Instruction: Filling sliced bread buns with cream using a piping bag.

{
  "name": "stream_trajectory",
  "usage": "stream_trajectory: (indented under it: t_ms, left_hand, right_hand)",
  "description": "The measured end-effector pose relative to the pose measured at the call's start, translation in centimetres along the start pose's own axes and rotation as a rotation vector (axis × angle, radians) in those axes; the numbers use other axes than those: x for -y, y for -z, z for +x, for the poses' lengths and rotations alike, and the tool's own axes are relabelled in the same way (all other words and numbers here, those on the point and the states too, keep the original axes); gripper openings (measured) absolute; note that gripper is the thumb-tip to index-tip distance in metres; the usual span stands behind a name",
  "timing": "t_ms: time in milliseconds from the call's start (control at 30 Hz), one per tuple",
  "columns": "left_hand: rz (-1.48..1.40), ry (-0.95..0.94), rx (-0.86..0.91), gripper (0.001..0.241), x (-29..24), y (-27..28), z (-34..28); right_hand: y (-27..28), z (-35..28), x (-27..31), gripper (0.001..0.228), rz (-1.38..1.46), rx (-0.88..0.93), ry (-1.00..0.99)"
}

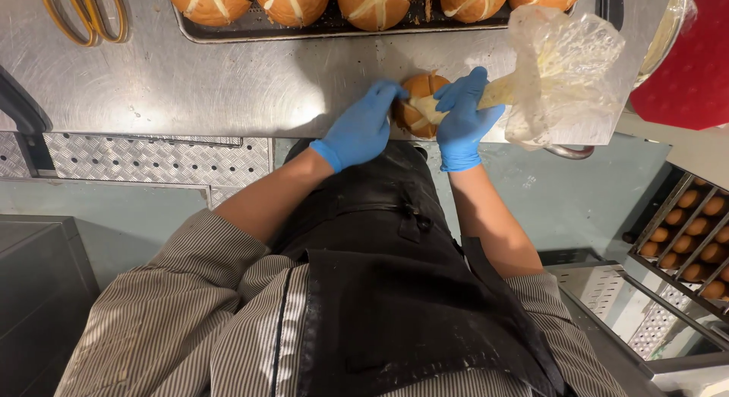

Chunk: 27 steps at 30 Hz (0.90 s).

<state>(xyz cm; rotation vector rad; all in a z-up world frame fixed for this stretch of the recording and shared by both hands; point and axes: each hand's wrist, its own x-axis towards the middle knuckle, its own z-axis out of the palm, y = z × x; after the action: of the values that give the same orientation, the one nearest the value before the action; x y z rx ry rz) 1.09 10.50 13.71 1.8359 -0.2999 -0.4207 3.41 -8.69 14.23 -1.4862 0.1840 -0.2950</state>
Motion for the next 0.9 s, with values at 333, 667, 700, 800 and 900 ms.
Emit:
stream_trajectory:
  t_ms: [333,667,700,800,900]
  left_hand:
    - [0.311,-0.221,0.218,0.034,-0.9,1.6,3.5]
    - [0.240,-0.149,-0.052,0.057,-1.3,-0.2,1.5]
    - [0.343,-0.341,-0.147,0.065,-1.0,-0.2,2.2]
    - [0.389,-0.556,0.045,0.051,-0.4,0.1,5.4]
    - [0.348,-0.216,0.345,0.043,-2.4,1.5,5.9]
  right_hand:
    - [2.0,-0.4,-1.2,0.044,-0.099,0.060,0.023]
    - [1.6,-0.7,-2.1,0.039,-0.039,-0.026,-0.059]
    - [1.4,-0.7,-1.5,0.037,-0.035,-0.007,-0.034]
    - [1.2,-0.9,0.8,0.033,0.024,0.014,-0.028]
    - [2.8,-1.3,-0.9,0.041,-0.100,-0.015,-0.076]
